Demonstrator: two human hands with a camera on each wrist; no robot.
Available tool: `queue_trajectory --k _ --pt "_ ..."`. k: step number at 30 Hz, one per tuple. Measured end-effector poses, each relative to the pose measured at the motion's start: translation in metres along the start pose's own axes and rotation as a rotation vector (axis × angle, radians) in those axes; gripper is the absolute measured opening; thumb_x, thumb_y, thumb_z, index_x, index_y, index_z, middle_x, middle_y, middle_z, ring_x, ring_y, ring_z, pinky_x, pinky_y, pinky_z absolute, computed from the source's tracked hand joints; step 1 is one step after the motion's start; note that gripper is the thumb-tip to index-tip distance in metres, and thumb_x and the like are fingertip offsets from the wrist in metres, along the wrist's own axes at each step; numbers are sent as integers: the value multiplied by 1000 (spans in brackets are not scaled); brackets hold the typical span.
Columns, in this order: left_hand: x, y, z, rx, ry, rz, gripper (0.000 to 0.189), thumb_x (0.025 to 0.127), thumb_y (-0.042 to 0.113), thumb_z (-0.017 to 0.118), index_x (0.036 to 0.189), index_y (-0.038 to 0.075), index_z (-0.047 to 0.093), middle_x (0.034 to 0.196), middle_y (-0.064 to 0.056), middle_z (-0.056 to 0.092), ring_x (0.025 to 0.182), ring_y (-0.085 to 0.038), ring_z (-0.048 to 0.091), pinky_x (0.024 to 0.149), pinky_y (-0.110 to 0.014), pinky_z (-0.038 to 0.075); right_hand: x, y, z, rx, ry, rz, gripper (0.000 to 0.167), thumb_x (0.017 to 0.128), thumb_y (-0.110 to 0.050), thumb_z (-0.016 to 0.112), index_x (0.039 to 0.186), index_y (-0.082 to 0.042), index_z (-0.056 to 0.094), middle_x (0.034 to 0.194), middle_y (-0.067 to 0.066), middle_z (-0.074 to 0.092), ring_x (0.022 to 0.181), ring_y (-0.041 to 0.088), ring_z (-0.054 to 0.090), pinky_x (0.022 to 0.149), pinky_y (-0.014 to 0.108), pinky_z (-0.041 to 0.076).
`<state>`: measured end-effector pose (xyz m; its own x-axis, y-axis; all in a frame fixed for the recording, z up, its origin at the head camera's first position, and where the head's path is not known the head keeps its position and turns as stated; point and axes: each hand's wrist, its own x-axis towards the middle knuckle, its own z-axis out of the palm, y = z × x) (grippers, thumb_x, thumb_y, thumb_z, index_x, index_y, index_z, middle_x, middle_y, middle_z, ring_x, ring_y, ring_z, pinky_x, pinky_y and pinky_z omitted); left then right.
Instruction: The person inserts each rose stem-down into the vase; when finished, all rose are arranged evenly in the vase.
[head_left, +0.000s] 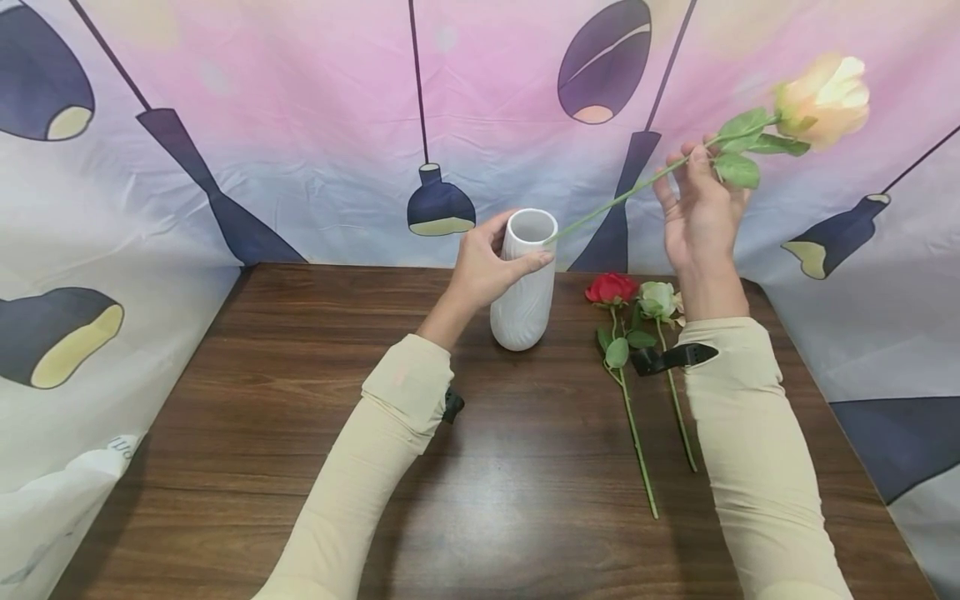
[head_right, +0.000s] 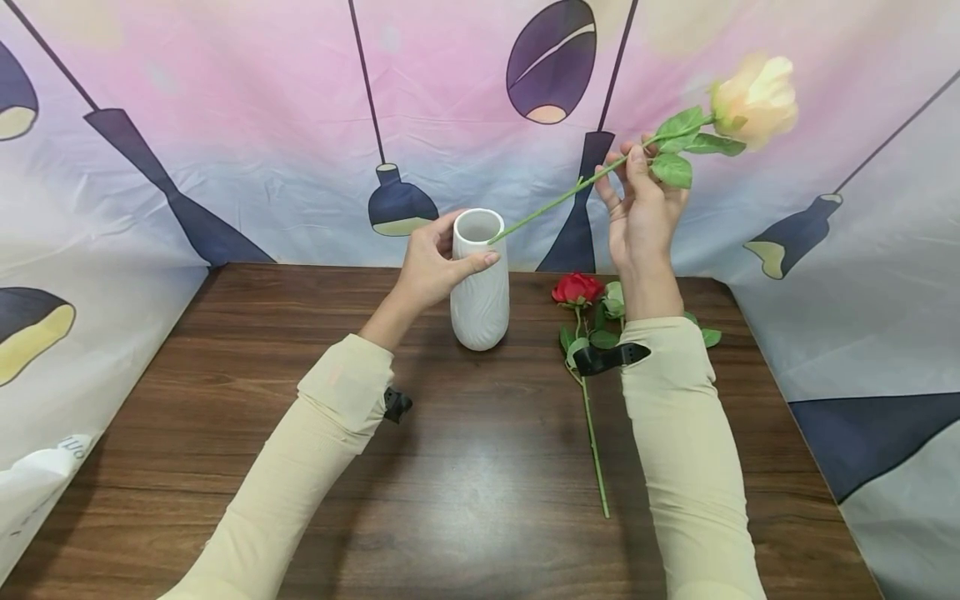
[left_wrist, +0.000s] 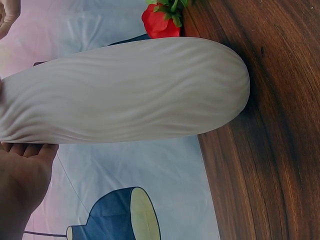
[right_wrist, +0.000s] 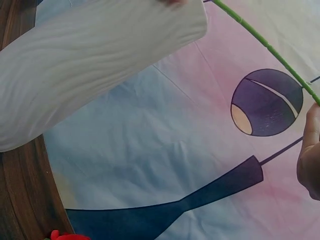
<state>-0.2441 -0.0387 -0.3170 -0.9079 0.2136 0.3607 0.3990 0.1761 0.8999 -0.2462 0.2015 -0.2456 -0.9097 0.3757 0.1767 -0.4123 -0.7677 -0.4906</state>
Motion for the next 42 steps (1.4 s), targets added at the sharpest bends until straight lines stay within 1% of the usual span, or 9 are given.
queue_trajectory --k 4,8,13,19,25,29,34,39,42 --pt "-1 -1 0 10 -1 11 62 80 15 86 136 4 61 120 -17 72 108 -26 72 93 -37 60 1 -1 3 5 6 2 8 98 2 59 103 -3 63 89 11 65 77 22 65 62 31 61" --pt "0 -1 -1 9 0 4 64 80 15 86 137 4 60 121 -16 71 110 -27 72 95 -37 60 1 -2 8 -9 1 -1 7 97 1 60 102 -3 64 89 11 65 77 22 65 63 31 61" --pt "0 -2 -2 13 3 0 65 80 15 86 138 4 60 122 -16 71 110 -27 72 95 -38 60 0 2 13 -18 -22 -5 7 97 1 61 103 -3 63 89 11 65 76 23 65 63 32 61" --pt "0 -3 -1 6 0 -4 64 79 15 87 137 4 60 122 -17 71 111 -27 72 95 -38 60 -3 8 18 -29 -57 -1 9 98 -1 58 107 -2 61 87 12 65 75 23 64 65 31 61" --pt "1 -3 -2 1 4 -12 65 79 15 87 138 4 60 123 -17 71 110 -27 72 95 -37 60 -6 16 21 -74 -97 7 9 96 0 60 105 -3 61 86 12 66 75 23 65 67 31 62" --pt "1 -3 -2 0 5 -17 65 79 14 87 137 4 61 122 -17 71 109 -27 72 94 -36 60 -9 22 22 -123 -131 19 9 96 0 61 104 -3 61 87 12 66 77 23 65 66 30 62" --pt "1 -1 -2 -2 1 -20 66 79 15 87 138 4 60 123 -17 71 110 -26 72 95 -36 60 -13 28 18 -173 -193 25 13 95 0 64 107 -2 61 87 11 68 77 22 66 65 28 60" --pt "1 -1 -1 -3 -1 -10 66 79 14 87 138 3 60 123 -17 71 110 -26 72 96 -36 60 -16 37 14 -254 -259 -6 14 94 -3 67 108 -5 64 84 7 70 76 18 68 65 25 60" --pt "1 -2 -1 1 -1 -6 65 79 15 87 138 3 60 122 -17 71 110 -26 72 95 -36 60 -17 41 13 -268 -290 -23 14 94 -3 67 107 -6 65 84 7 70 77 17 68 66 25 61"
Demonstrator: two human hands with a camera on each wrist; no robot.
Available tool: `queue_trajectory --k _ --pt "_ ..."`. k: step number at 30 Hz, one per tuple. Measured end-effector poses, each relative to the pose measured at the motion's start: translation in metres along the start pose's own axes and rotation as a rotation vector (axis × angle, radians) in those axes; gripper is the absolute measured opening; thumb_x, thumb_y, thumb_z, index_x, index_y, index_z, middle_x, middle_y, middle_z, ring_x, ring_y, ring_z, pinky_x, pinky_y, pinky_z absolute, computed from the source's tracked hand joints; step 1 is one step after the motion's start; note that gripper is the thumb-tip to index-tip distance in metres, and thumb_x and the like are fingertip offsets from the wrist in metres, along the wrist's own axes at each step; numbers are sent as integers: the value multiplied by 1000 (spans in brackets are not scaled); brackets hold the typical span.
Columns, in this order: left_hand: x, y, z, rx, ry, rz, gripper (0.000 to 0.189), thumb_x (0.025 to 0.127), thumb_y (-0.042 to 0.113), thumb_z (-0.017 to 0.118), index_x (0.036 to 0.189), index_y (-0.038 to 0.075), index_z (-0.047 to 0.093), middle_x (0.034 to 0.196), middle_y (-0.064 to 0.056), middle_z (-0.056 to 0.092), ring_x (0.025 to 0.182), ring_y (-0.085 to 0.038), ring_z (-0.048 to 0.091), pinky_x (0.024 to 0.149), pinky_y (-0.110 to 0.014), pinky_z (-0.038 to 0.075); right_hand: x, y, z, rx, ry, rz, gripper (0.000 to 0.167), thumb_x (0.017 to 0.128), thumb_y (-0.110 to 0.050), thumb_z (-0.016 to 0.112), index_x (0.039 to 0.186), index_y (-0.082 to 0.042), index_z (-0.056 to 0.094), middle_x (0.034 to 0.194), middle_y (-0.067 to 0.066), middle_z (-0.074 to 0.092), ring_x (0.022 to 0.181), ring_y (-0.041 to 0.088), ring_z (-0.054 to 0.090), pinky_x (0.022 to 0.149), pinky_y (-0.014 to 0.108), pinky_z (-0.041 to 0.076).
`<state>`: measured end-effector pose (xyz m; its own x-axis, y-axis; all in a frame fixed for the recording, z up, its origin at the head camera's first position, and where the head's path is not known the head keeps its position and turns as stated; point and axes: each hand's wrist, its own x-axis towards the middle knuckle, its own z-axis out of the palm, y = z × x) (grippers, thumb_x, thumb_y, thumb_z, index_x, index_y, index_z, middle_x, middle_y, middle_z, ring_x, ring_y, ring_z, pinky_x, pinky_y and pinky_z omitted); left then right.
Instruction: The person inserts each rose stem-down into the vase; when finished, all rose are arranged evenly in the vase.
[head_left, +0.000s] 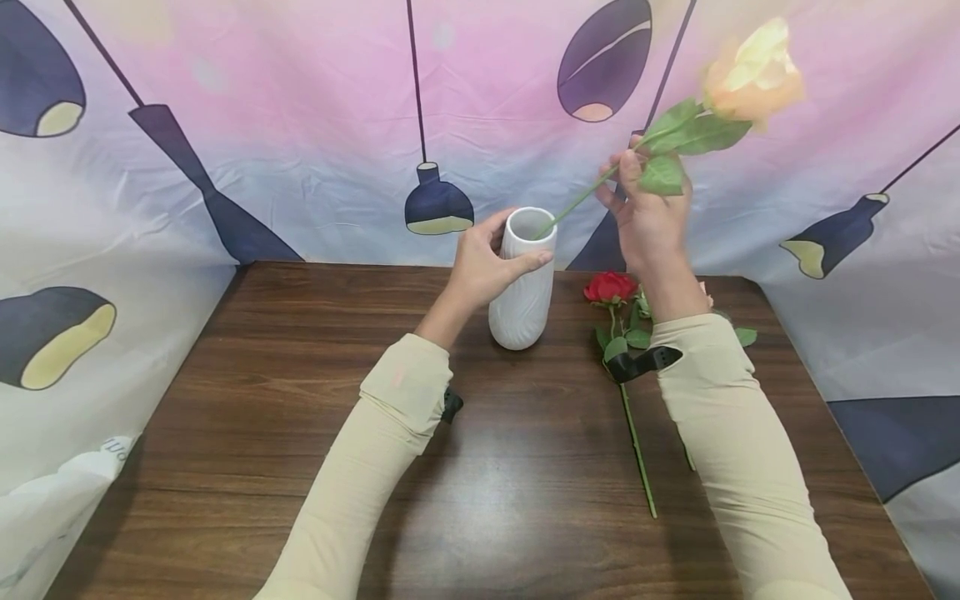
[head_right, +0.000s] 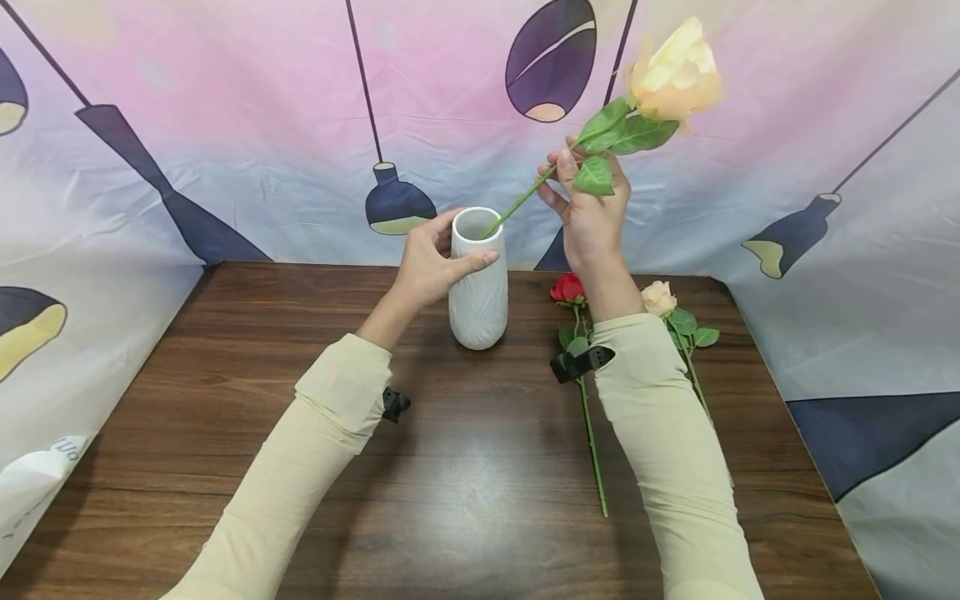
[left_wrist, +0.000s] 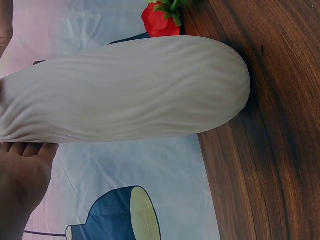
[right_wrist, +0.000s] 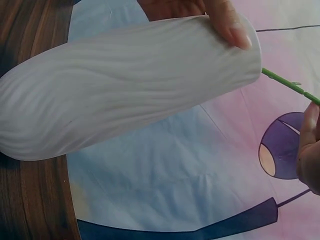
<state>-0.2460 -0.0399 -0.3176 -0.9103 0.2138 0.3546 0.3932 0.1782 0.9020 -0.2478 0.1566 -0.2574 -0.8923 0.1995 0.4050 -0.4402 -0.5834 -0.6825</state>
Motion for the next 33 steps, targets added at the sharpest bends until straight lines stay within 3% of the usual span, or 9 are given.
queue_trajectory --k 5,10,15,23,29,33 --pt "0 -1 1 -1 -2 -5 65 79 15 87 138 4 60 123 -16 71 111 -26 71 96 -37 60 -1 4 1 -57 -47 3 15 97 -4 63 111 -6 63 84 5 69 78 16 68 67 24 60" --pt "1 0 0 2 -5 -18 66 80 16 87 139 5 60 124 -15 71 112 -26 71 97 -36 59 -1 6 2 -100 -40 -1 14 97 -3 62 110 -8 63 83 4 69 78 15 68 69 24 61" --pt "1 1 -1 3 -4 -24 66 80 17 87 139 6 59 124 -15 71 111 -25 71 97 -37 59 -2 10 5 -240 -52 12 13 95 -3 67 106 -11 66 83 0 70 81 13 69 77 27 63" --pt "0 -1 1 -9 -6 4 64 80 16 86 138 4 60 122 -16 71 110 -26 72 95 -37 60 -11 24 3 -354 -83 94 13 96 0 65 106 -8 66 81 -4 70 83 11 69 79 25 63" --pt "-1 0 1 -1 1 25 64 81 16 86 137 2 60 120 -17 71 108 -26 72 93 -36 60 -16 29 1 -482 -137 99 14 95 -2 67 99 -16 69 82 -8 71 87 8 69 83 22 61" --pt "-1 1 0 6 3 30 64 81 15 85 138 2 59 121 -17 71 109 -26 72 94 -36 60 -15 30 0 -486 -144 92 14 95 -2 68 97 -16 68 84 -7 71 87 8 69 83 22 61"
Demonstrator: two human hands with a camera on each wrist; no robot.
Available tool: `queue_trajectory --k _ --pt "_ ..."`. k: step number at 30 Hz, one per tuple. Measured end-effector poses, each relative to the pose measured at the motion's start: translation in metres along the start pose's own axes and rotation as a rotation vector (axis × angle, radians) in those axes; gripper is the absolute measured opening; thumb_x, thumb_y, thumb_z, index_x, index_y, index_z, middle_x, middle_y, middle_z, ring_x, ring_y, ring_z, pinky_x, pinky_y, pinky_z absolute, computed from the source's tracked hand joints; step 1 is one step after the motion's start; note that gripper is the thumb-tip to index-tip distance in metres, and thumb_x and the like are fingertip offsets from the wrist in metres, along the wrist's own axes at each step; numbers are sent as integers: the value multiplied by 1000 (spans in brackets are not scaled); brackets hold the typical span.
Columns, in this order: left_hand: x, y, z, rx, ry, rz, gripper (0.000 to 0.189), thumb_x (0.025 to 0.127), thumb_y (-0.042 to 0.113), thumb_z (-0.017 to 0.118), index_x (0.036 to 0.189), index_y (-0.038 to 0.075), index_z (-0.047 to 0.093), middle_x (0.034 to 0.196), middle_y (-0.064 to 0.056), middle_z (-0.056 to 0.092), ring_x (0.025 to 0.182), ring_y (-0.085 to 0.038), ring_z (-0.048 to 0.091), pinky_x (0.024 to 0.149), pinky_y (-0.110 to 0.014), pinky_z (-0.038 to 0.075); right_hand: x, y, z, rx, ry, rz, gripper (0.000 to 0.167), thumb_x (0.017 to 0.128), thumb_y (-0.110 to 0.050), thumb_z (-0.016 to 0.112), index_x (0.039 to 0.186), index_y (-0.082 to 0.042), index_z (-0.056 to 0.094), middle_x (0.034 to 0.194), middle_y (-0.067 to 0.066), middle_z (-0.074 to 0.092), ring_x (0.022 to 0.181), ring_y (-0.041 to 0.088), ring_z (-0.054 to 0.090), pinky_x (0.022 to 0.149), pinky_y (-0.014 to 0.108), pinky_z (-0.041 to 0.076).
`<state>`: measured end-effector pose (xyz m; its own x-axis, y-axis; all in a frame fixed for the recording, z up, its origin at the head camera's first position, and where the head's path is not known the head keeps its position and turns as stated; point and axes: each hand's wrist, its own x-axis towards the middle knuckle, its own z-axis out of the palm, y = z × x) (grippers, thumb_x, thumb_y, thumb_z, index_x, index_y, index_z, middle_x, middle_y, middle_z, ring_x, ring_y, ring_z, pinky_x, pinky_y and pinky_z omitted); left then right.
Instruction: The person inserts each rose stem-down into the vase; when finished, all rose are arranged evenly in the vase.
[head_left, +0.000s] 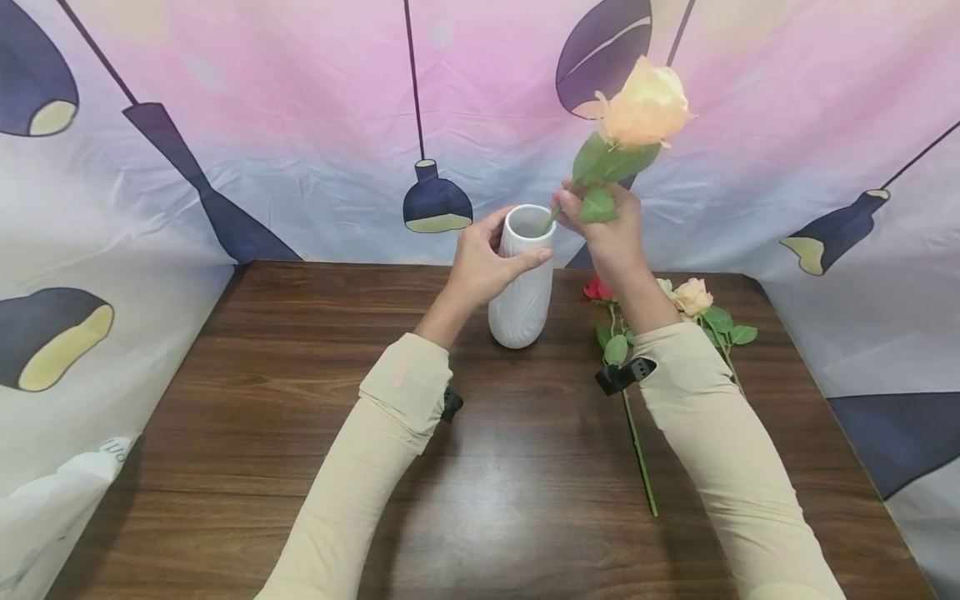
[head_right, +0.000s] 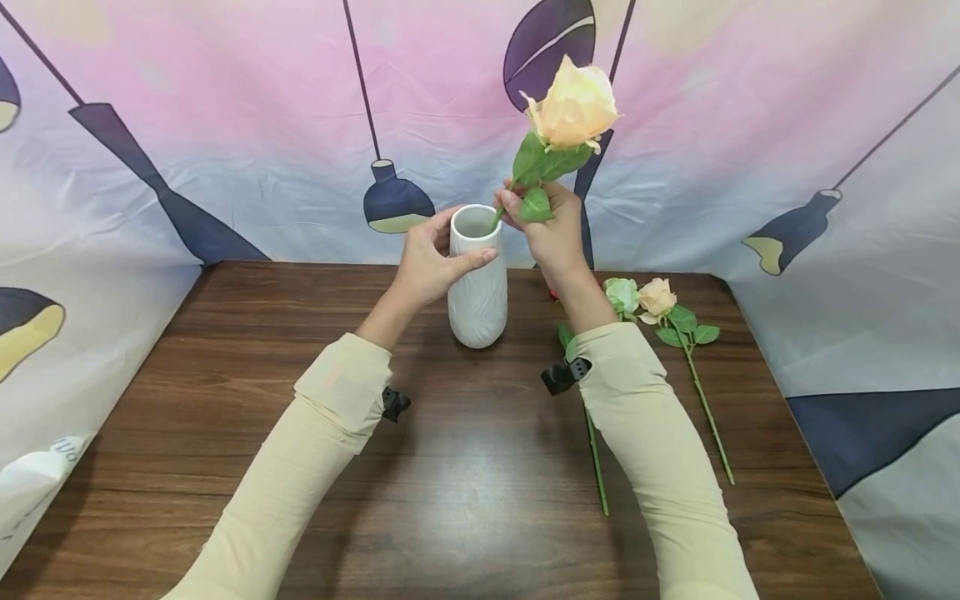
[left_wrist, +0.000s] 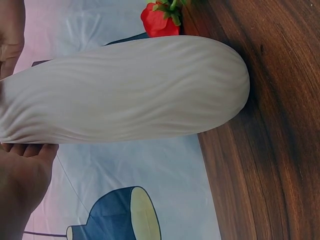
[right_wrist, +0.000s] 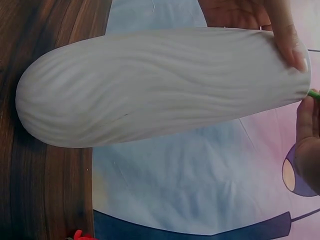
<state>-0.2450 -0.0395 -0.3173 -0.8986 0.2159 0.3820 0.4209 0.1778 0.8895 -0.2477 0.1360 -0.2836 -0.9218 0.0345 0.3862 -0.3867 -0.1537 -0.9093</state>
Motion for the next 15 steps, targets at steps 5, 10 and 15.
queue_trajectory --k 5,10,15 --pt "0 1 -1 -3 1 -4 63 81 15 85 138 2 59 121 -18 71 109 -27 71 94 -37 60 2 -3 2 17 15 -18 26 93 3 65 113 -14 61 87 -5 69 87 11 69 84 26 61" --pt "0 2 0 -5 0 -10 64 81 16 85 138 3 59 122 -17 70 110 -27 71 95 -37 60 3 -9 6 99 34 -26 41 92 7 60 128 -11 53 84 -5 64 84 12 63 89 30 58" --pt "0 2 0 -2 1 -14 64 81 16 86 138 3 59 123 -17 70 110 -27 71 95 -37 60 5 -15 8 184 47 -24 27 99 -3 56 125 -10 56 79 -4 63 78 13 62 82 29 57"
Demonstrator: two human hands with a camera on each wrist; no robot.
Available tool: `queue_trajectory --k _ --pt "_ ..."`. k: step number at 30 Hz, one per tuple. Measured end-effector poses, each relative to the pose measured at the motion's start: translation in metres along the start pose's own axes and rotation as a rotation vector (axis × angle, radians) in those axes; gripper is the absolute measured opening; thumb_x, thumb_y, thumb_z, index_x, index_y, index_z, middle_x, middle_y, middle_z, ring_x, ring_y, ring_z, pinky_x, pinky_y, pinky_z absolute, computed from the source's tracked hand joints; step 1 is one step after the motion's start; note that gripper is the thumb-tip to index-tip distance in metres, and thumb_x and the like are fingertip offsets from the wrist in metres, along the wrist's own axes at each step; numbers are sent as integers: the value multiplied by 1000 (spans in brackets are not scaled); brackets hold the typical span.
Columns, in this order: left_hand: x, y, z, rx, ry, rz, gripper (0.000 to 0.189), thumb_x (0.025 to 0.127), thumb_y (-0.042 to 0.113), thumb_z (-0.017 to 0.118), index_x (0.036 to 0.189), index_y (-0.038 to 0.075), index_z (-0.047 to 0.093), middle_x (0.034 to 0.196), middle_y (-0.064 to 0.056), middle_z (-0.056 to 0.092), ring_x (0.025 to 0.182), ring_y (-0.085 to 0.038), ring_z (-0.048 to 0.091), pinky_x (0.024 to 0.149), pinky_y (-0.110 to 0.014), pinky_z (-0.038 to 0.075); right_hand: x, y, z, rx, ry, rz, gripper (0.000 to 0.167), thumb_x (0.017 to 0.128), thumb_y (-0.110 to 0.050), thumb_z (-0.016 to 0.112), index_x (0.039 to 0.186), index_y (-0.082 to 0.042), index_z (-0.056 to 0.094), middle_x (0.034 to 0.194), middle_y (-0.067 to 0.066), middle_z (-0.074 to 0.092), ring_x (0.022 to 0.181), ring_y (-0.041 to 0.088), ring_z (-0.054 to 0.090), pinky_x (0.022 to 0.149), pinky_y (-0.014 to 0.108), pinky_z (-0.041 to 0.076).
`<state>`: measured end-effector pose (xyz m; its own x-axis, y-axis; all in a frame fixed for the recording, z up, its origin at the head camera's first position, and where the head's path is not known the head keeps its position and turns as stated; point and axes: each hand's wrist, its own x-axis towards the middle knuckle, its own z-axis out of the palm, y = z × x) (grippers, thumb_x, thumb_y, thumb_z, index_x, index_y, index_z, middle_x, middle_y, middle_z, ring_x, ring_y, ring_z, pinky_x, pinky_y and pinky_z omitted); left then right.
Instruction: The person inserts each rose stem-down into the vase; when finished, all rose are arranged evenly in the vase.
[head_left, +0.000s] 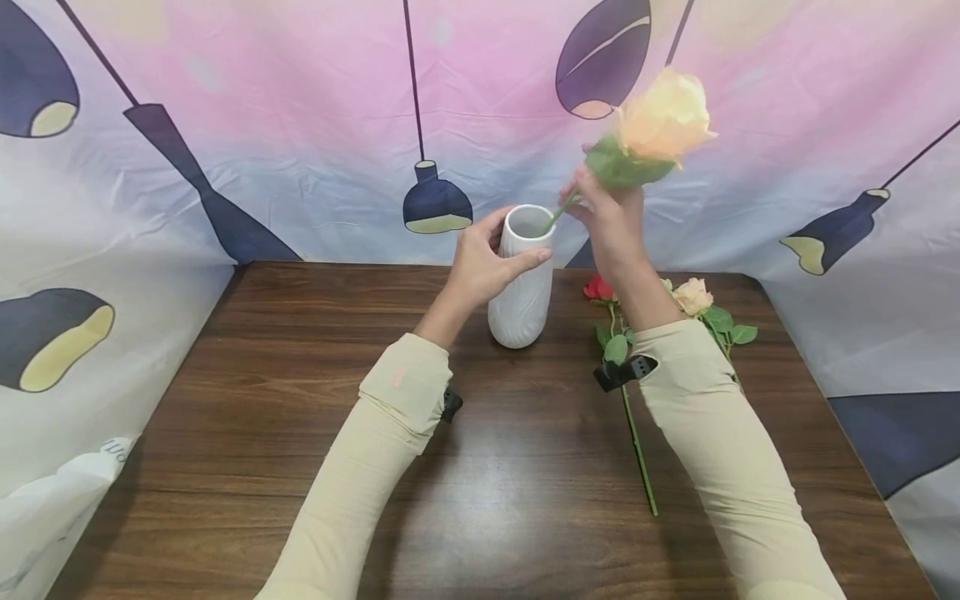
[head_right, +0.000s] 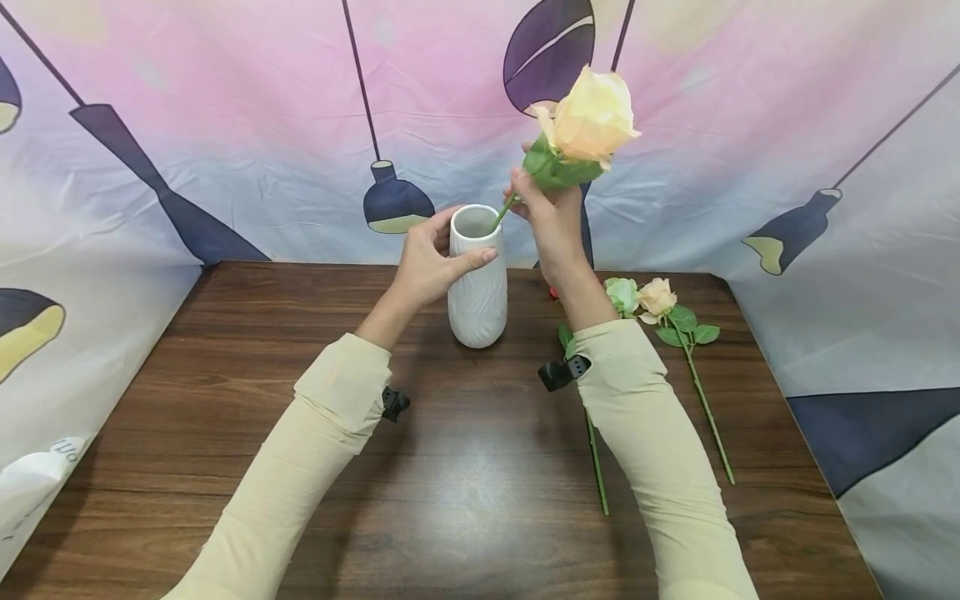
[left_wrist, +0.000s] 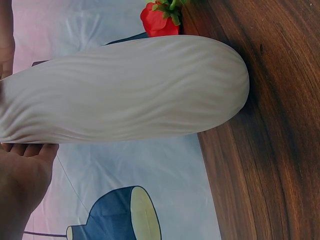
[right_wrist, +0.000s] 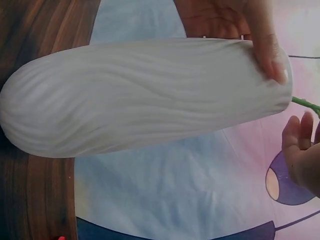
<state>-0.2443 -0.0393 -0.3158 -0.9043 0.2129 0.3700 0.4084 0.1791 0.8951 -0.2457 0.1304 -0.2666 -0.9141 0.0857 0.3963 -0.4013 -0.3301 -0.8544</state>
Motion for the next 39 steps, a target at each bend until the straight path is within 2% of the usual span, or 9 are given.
queue_trajectory --k 4,7,12,15,20,23,27,35,39 --pt "0 0 1 -4 -1 -7 64 81 15 86 138 3 59 123 -17 70 111 -26 71 95 -37 60 0 -6 -1 24 19 -3 15 104 -15 53 115 -18 63 86 -4 61 82 14 62 82 29 56" --pt "0 1 1 -6 1 -13 65 80 15 86 138 4 59 123 -17 70 111 -26 71 96 -37 59 2 -10 -3 61 37 -6 17 105 -15 52 107 -20 69 89 -4 64 85 15 61 82 29 54" --pt "-1 1 0 -12 2 -20 66 80 15 86 139 4 59 124 -17 70 111 -26 70 96 -37 59 3 -13 -4 144 61 -11 21 105 -11 54 106 -17 74 95 -3 72 90 15 58 86 31 49" --pt "-1 0 0 -16 0 -19 65 80 14 86 139 4 59 124 -17 70 111 -27 71 96 -37 59 3 -14 -3 190 77 -13 20 105 -11 54 106 -15 73 101 -2 74 93 15 61 89 32 49" --pt "0 -1 0 -18 -3 -17 65 80 14 86 139 4 59 124 -17 70 111 -26 70 97 -37 59 4 -13 -3 254 95 -71 14 102 -8 58 95 -11 69 91 1 76 87 16 70 84 30 54" --pt "0 0 0 -14 -2 -19 65 80 14 86 139 4 59 124 -17 70 111 -26 71 97 -37 59 4 -12 -3 243 95 -118 11 98 -9 63 91 -10 71 83 2 76 80 16 69 74 25 53" --pt "0 0 0 -11 -2 -21 65 80 14 86 139 4 59 123 -17 70 111 -26 71 96 -37 59 4 -11 -3 212 100 -155 10 96 -10 66 90 -10 73 81 1 77 77 15 68 69 23 50" --pt "1 -1 0 -13 1 -22 65 80 14 86 139 4 59 122 -16 70 109 -26 71 96 -37 59 5 -7 -3 145 110 -140 26 95 8 62 81 -11 71 78 1 76 79 15 76 86 36 63" --pt "1 -1 0 -15 -1 -9 65 81 14 86 138 3 59 121 -17 70 109 -26 71 95 -37 60 3 0 -1 110 95 -134 27 92 13 63 83 -11 71 78 0 74 78 14 76 84 35 64"
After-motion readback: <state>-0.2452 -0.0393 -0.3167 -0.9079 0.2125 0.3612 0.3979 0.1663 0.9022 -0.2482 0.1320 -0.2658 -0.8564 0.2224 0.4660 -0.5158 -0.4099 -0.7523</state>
